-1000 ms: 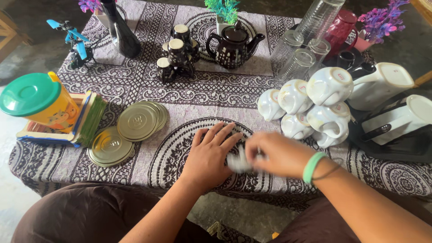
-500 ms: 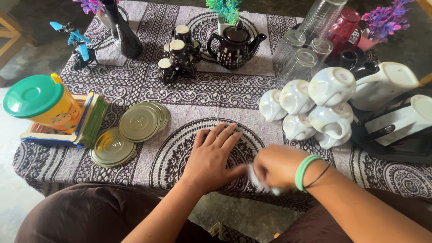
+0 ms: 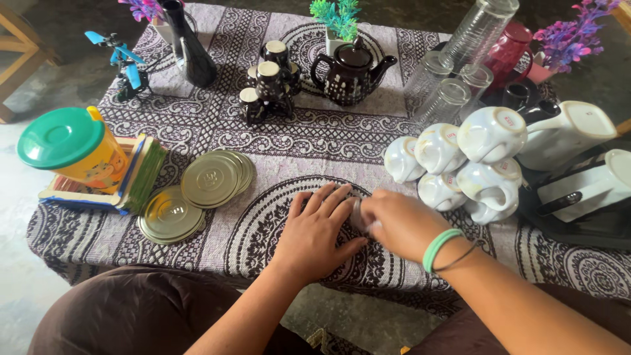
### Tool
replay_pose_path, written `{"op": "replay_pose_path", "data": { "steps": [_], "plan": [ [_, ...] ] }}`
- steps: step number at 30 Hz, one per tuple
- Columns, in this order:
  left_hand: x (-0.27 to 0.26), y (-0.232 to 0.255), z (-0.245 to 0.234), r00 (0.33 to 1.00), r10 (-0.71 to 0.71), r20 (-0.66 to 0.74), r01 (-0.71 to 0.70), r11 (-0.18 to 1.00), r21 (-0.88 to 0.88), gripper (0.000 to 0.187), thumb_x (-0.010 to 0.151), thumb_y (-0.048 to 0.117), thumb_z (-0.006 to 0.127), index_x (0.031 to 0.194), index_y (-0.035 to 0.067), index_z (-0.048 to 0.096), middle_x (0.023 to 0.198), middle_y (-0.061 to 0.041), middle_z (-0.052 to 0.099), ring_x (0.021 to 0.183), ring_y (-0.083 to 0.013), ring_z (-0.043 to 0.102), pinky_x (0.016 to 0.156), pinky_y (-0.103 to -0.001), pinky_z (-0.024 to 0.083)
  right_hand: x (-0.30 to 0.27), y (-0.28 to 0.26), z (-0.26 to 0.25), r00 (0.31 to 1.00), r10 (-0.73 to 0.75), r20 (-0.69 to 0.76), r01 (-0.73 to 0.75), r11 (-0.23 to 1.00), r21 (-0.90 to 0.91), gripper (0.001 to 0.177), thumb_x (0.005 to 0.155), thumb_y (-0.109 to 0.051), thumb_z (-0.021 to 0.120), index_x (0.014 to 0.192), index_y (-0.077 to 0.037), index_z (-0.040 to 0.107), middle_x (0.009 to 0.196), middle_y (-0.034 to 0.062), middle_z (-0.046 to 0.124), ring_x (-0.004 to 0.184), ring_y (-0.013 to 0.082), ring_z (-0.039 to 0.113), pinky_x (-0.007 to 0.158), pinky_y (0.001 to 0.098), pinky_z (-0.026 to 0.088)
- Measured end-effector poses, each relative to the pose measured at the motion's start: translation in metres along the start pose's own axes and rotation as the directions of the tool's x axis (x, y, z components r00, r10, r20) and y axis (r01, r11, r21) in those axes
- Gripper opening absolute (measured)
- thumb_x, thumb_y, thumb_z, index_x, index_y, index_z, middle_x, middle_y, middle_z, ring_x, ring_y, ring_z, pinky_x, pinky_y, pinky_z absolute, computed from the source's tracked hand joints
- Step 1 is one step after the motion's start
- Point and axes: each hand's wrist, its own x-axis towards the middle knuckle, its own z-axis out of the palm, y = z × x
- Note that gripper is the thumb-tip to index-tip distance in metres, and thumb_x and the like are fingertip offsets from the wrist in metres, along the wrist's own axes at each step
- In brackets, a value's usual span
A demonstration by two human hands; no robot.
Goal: The person wipes various objects, including several metal lids and a black decorative vase, using a white cloth.
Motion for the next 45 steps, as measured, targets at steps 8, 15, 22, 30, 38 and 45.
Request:
{"op": "replay_pose_path", "data": {
  "steps": [8,15,22,30,38,45],
  "plan": [
    [0.009,-0.014,-0.023,0.987,-0.053,0.152,0.112,0.906,-0.409,0.06,0.074,0.055,0.073,0.124,0.022,0.074,0.142,-0.001,0.063,0.149,-0.0275,0.03,0.12,-0.05,0.014,-0.02,-0.019,-0.012,0.776,-0.051,0.628,-0.102,0.973,0.205,0.012,0.076,-0.014,0.075,0.087,-0.01,0.077,0.085,0.0063,0.08,0.079,0.0166,0.077,0.075,0.03,0.058],
    [0.017,-0.026,-0.003,0.98,-0.192,0.059,0.194,0.829,-0.525,0.037,0.098,0.043,0.058,0.116,0.017,0.076,0.134,-0.01,0.069,0.141,-0.0278,0.052,0.119,-0.049,0.03,0.009,0.007,-0.011,0.999,0.047,-0.005,-0.041,0.916,0.399,0.015,0.081,-0.011,0.07,0.095,-0.006,0.072,0.093,0.003,0.077,0.078,0.0149,0.077,0.074,0.0328,0.062],
    [0.022,-0.027,-0.005,0.938,-0.29,0.191,0.324,0.533,-0.782,0.051,0.097,0.035,0.062,0.141,0.012,0.053,0.141,-0.008,0.062,0.134,-0.0242,0.056,0.113,-0.043,0.041,0.013,-0.004,0.021,0.99,0.011,0.141,-0.012,1.0,0.002,0.033,0.08,-0.011,0.068,0.112,-0.006,0.061,0.114,0.0086,0.059,0.095,0.0242,0.068,0.083,0.0378,0.056],
    [0.025,-0.036,-0.017,0.925,-0.347,-0.155,0.139,0.689,-0.711,0.034,0.096,0.023,0.064,0.125,0.007,0.072,0.129,-0.01,0.074,0.125,-0.0237,0.068,0.109,-0.04,0.049,-0.001,-0.032,0.001,0.892,-0.165,0.421,0.045,0.959,0.279,0.026,0.082,-0.025,0.072,0.105,-0.011,0.073,0.1,0.0065,0.065,0.095,0.0228,0.068,0.088,0.0389,0.056],
    [0.018,-0.037,-0.007,0.944,-0.183,-0.276,0.14,0.976,-0.17,0.034,0.085,0.025,0.072,0.117,0.012,0.072,0.129,-0.004,0.068,0.131,-0.0266,0.052,0.11,-0.048,0.033,0.017,-0.029,-0.009,0.997,0.006,0.081,-0.013,0.997,0.08,0.03,0.086,-0.016,0.067,0.116,-0.016,0.067,0.103,0.0066,0.064,0.085,0.0237,0.071,0.082,0.037,0.058],
    [0.015,-0.033,-0.001,0.93,-0.186,-0.318,0.145,0.978,-0.148,0.039,0.083,0.027,0.072,0.12,0.013,0.071,0.131,-0.002,0.066,0.132,-0.0262,0.051,0.11,-0.047,0.033,-0.014,-0.053,0.014,0.904,-0.356,0.238,0.284,0.914,0.289,0.019,0.084,-0.014,0.072,0.103,-0.014,0.074,0.102,0.0087,0.069,0.094,0.0315,0.071,0.084,0.0419,0.056]
  ]
}}
